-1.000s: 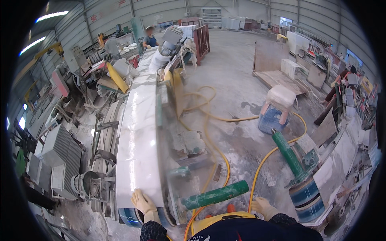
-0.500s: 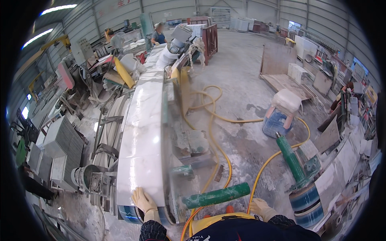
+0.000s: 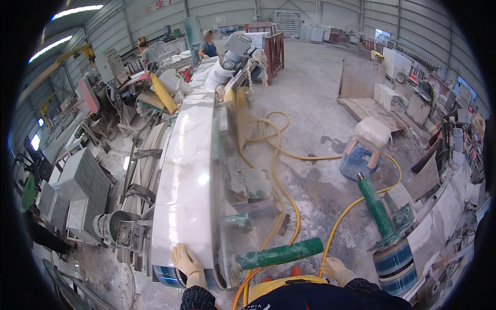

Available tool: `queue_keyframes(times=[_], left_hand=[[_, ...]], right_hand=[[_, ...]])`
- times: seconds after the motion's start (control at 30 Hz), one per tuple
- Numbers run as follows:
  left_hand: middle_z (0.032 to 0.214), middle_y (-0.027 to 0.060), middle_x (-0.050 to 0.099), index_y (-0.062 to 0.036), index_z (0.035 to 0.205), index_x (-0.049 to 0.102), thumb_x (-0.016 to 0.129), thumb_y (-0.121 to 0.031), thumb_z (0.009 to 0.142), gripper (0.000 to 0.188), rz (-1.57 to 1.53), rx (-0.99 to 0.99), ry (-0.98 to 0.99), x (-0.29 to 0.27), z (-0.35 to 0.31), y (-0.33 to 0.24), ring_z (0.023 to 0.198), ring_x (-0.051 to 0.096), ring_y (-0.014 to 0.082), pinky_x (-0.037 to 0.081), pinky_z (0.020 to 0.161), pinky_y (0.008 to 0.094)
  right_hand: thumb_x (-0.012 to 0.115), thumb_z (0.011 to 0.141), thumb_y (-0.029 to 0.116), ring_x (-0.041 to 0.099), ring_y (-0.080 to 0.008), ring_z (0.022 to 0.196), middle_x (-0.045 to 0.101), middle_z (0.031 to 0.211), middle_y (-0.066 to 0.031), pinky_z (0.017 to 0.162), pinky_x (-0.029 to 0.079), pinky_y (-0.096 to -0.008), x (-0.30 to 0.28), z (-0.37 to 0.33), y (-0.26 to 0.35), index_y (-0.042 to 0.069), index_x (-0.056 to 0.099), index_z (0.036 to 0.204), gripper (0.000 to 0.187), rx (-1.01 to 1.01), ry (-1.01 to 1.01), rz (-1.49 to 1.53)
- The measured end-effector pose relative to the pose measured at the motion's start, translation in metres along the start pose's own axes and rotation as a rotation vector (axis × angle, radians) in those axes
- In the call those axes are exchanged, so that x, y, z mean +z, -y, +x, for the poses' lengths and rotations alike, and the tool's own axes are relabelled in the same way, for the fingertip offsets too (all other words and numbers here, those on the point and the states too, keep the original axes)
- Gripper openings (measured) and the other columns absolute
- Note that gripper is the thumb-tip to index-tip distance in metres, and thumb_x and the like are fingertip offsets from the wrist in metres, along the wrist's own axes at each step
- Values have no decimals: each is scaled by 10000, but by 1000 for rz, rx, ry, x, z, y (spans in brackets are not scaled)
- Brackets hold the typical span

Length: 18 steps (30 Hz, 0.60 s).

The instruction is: The person repeatedly wipes the surface of a large white stone slab on a conveyor using a handheld tool, moving back and forth along the slab as it advances. Other workers are visible in the background handling similar slabs.

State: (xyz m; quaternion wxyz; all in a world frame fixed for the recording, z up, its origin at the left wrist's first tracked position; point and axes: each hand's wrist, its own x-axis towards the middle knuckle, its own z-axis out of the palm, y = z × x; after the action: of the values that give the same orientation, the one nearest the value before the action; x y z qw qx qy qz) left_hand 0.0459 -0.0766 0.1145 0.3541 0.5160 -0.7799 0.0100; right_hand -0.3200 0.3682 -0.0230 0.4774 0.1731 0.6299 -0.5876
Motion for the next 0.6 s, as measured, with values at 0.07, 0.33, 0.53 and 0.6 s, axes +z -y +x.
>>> queue_keyframes(times=[0.07, 0.33, 0.53, 0.6], left_hand=[[1182, 230, 639, 30, 1085, 632, 489, -105, 909, 264, -5, -12, 11, -2, -1, -1, 1143, 536, 432, 338, 1069, 526], [1218, 231, 633, 26, 1112, 634, 483, -122, 932, 277, -15, -46, 36, -6, -5, -2, 1186, 526, 437, 312, 1104, 522], [1253, 227, 626, 24, 1138, 634, 479, -129, 941, 294, -13, -68, 71, -7, -8, 2, 1237, 512, 432, 294, 1129, 518], [1261, 221, 626, 21, 1149, 634, 478, -127, 941, 299, 18, -63, 64, -6, -11, 4, 1251, 509, 428, 287, 1137, 518]], right_hand=[[568, 1001, 249, 698, -377, 977, 664, 1189, -225, 762, 588, -433, 1, 0, 1, 93, 442, 1389, 437, 14, -12, 3], [561, 1006, 220, 603, -486, 1121, 597, 1247, -298, 911, 526, -570, 6, -8, 3, 64, 477, 1306, 348, -31, 11, -3], [558, 1002, 237, 707, -368, 886, 678, 1123, -231, 693, 582, -432, 5, -6, 4, 81, 481, 1327, 368, -15, 42, 41], [559, 1003, 238, 706, -369, 885, 678, 1122, -234, 686, 578, -435, 5, -6, 4, 77, 477, 1328, 372, -15, 37, 34]])
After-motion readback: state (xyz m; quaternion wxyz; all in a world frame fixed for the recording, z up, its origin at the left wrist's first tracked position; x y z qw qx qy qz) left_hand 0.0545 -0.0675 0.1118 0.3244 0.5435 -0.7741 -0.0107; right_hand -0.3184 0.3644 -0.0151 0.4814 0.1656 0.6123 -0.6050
